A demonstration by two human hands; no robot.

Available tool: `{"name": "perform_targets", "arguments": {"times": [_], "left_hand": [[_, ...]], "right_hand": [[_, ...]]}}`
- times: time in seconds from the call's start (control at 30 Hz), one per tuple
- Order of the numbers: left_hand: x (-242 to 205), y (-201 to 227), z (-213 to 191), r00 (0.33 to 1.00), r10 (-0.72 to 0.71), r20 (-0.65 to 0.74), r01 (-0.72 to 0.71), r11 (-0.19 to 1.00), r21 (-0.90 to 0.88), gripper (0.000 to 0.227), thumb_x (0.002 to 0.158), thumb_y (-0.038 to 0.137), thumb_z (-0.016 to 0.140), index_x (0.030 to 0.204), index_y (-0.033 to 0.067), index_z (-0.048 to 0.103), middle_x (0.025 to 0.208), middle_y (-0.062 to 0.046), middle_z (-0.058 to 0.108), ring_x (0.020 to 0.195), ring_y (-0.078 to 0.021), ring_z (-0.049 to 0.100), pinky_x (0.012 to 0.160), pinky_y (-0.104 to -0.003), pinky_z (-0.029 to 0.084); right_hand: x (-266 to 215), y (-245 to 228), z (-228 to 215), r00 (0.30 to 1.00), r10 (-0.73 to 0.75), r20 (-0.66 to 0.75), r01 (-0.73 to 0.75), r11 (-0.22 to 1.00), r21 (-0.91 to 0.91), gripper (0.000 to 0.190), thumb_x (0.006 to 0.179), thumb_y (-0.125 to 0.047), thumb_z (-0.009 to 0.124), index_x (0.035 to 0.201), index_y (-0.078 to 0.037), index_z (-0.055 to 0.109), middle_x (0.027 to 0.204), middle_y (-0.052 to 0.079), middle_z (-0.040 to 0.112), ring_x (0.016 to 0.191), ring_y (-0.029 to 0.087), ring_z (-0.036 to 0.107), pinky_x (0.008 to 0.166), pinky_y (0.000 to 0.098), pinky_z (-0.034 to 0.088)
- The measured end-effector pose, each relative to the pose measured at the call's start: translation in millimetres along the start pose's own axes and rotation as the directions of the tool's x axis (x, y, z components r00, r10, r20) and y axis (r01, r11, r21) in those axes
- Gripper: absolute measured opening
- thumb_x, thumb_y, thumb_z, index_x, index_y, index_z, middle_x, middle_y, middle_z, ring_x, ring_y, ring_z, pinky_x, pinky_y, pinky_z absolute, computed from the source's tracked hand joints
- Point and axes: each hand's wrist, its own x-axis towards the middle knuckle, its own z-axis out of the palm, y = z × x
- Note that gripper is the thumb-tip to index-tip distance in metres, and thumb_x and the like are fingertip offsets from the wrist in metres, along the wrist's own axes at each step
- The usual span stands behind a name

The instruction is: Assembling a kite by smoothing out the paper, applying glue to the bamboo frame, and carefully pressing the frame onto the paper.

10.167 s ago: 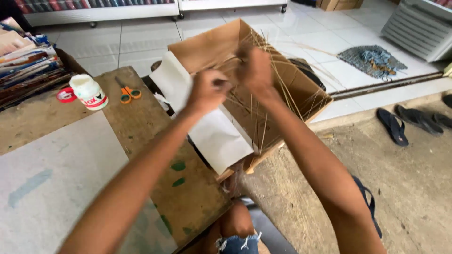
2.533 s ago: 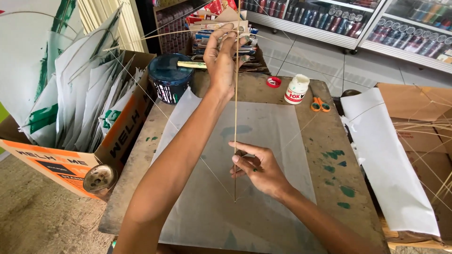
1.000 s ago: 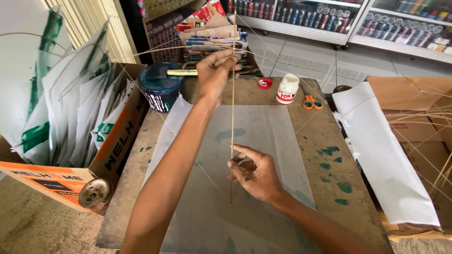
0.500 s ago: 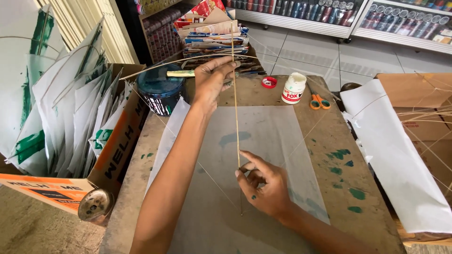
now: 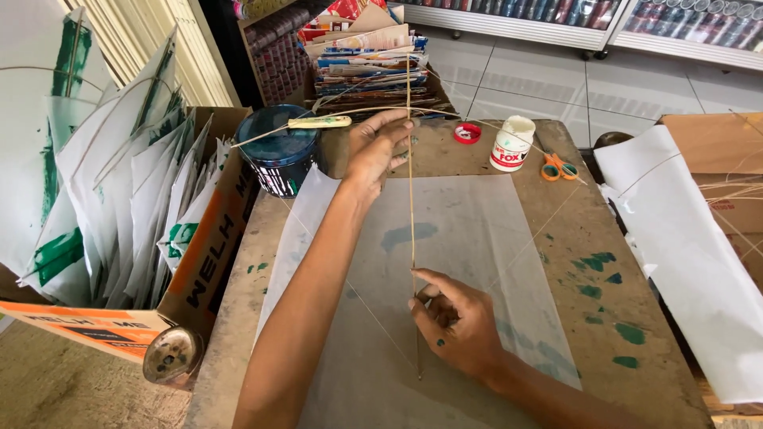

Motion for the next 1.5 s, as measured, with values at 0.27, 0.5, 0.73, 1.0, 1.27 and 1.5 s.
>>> {"name": "perform_targets", "arguments": {"times": [0.27,0.5,0.73,1.0,1.27,1.5], "left_hand": [[-1.4,-10.6,-1.5,1.000,0.013,0.012,-0.013,0.998,0.065,0.021,0.088,0.012,0.078,0.108,0.0188,0.078,0.100,0.000,0.078,0.084,-0.0140,0.068,0.080,-0.038,0.056],[12.1,-28.2,-8.2,0.999,0.036,-0.003,-0.036,0.997,-0.066,0.018,0.088,0.005,0.080,0.105,0.0120,0.078,0.089,0.001,0.075,0.068,-0.0096,0.064,0.055,-0.027,0.050],[12.7,-27.5,-6.6,0.999,0.034,0.019,-0.032,0.997,-0.073,0.018,0.089,0.005,0.078,0.105,0.0120,0.077,0.092,0.000,0.075,0.068,-0.0082,0.062,0.050,-0.024,0.042],[8.9,-18.1,-9.3,0.999,0.041,0.011,-0.041,0.998,-0.057,0.021,0.090,0.005,0.077,0.108,0.0153,0.078,0.093,0.001,0.075,0.072,-0.0104,0.063,0.068,-0.034,0.054],[13.3,-23.1,-7.1,0.999,0.045,0.013,-0.044,0.998,-0.042,0.023,0.088,0.005,0.079,0.108,0.0167,0.078,0.094,0.002,0.076,0.073,-0.0105,0.065,0.064,-0.031,0.050],[1.6,-14.3,-6.0,1.000,0.012,-0.027,-0.011,0.999,0.039,0.023,0.090,0.008,0.077,0.108,0.0210,0.079,0.094,0.004,0.075,0.081,-0.0123,0.065,0.072,-0.034,0.052]], "right_hand": [[0.0,0.1,-0.4,1.000,0.029,0.006,-0.029,0.999,0.026,0.031,0.086,-0.006,0.070,0.117,-0.005,0.072,0.070,-0.004,0.068,0.044,0.005,0.049,0.042,0.0226,0.046],[2.9,0.3,-0.3,0.999,0.046,-0.014,-0.045,0.999,0.027,0.027,0.084,-0.006,0.071,0.111,-0.006,0.075,0.069,-0.004,0.068,0.043,0.006,0.049,0.042,0.0244,0.045],[6.0,0.8,-2.5,0.994,0.108,0.011,-0.109,0.993,0.043,0.028,0.084,-0.003,0.069,0.112,-0.004,0.074,0.071,-0.003,0.070,0.042,0.004,0.049,0.042,0.0236,0.044],[6.9,0.3,-0.5,0.962,0.269,0.038,-0.272,0.958,0.092,0.030,0.083,-0.007,0.071,0.112,-0.006,0.076,0.067,-0.004,0.069,0.045,0.005,0.048,0.043,0.0237,0.044],[5.6,3.1,-0.6,0.974,0.227,0.014,-0.227,0.968,0.110,0.030,0.083,-0.005,0.072,0.112,-0.007,0.076,0.066,-0.004,0.068,0.044,0.005,0.046,0.042,0.0232,0.042],[6.1,-0.9,0.1,0.975,0.221,0.002,-0.221,0.971,0.092,0.027,0.082,-0.005,0.072,0.108,-0.007,0.077,0.062,-0.005,0.065,0.045,0.005,0.047,0.044,0.0230,0.044]]}}
